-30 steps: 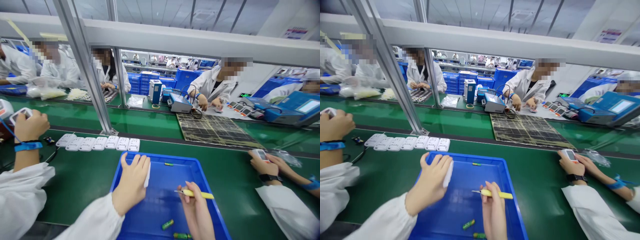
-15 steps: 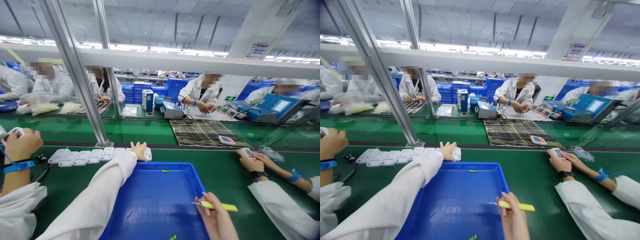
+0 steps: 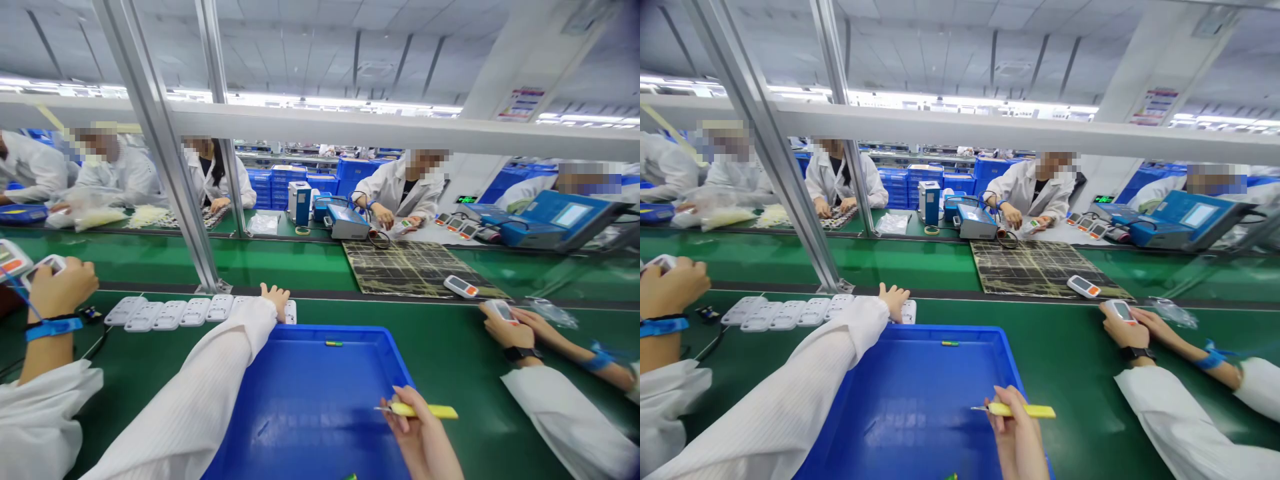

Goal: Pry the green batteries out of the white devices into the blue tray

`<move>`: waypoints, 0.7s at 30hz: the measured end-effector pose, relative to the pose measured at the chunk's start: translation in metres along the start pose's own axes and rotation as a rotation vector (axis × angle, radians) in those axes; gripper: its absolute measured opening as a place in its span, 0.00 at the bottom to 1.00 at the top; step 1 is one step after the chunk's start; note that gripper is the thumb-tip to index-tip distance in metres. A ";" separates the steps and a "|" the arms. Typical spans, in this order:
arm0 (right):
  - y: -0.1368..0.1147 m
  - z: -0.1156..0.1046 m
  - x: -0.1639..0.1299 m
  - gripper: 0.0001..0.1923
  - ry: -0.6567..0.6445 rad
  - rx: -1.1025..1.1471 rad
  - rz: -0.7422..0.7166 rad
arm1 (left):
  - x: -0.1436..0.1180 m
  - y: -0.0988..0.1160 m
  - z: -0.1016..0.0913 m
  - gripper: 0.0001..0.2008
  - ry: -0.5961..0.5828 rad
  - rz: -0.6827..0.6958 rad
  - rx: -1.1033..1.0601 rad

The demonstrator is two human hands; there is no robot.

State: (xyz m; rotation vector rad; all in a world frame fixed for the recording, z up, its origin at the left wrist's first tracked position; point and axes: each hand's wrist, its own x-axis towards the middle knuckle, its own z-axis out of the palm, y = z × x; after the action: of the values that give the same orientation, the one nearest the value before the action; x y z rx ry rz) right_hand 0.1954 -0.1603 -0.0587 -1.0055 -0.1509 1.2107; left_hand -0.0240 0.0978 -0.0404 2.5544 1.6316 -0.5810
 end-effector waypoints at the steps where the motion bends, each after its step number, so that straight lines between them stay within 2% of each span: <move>1: -0.002 -0.002 0.001 0.18 0.005 0.006 -0.006 | 0.001 0.000 -0.001 0.31 -0.008 -0.007 0.006; 7: -0.019 -0.017 0.001 0.16 -0.018 0.103 0.076 | -0.003 0.005 -0.006 0.32 0.019 -0.046 0.049; 11: -0.036 -0.026 0.001 0.18 0.021 0.316 0.151 | -0.022 0.005 -0.012 0.37 0.155 -0.039 0.045; 14: -0.049 -0.034 0.003 0.21 0.053 0.438 0.179 | -0.051 0.003 -0.020 0.35 0.284 -0.050 0.017; 16: -0.057 -0.039 0.004 0.21 0.070 0.492 0.170 | -0.077 0.002 -0.022 0.29 0.458 -0.060 0.000; 18: -0.063 -0.040 0.006 0.21 0.059 0.550 0.171 | -0.104 0.002 -0.019 0.25 0.768 -0.076 -0.067; 21: -0.067 -0.036 0.009 0.20 0.002 0.643 0.202 | -0.134 0.000 0.002 0.20 1.133 -0.253 -0.262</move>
State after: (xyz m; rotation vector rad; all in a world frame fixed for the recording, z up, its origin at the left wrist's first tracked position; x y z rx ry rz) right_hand 0.2672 -0.1730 -0.0355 -0.4624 0.3347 1.3192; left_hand -0.0747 -0.0186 0.0038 2.5600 2.0445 1.2378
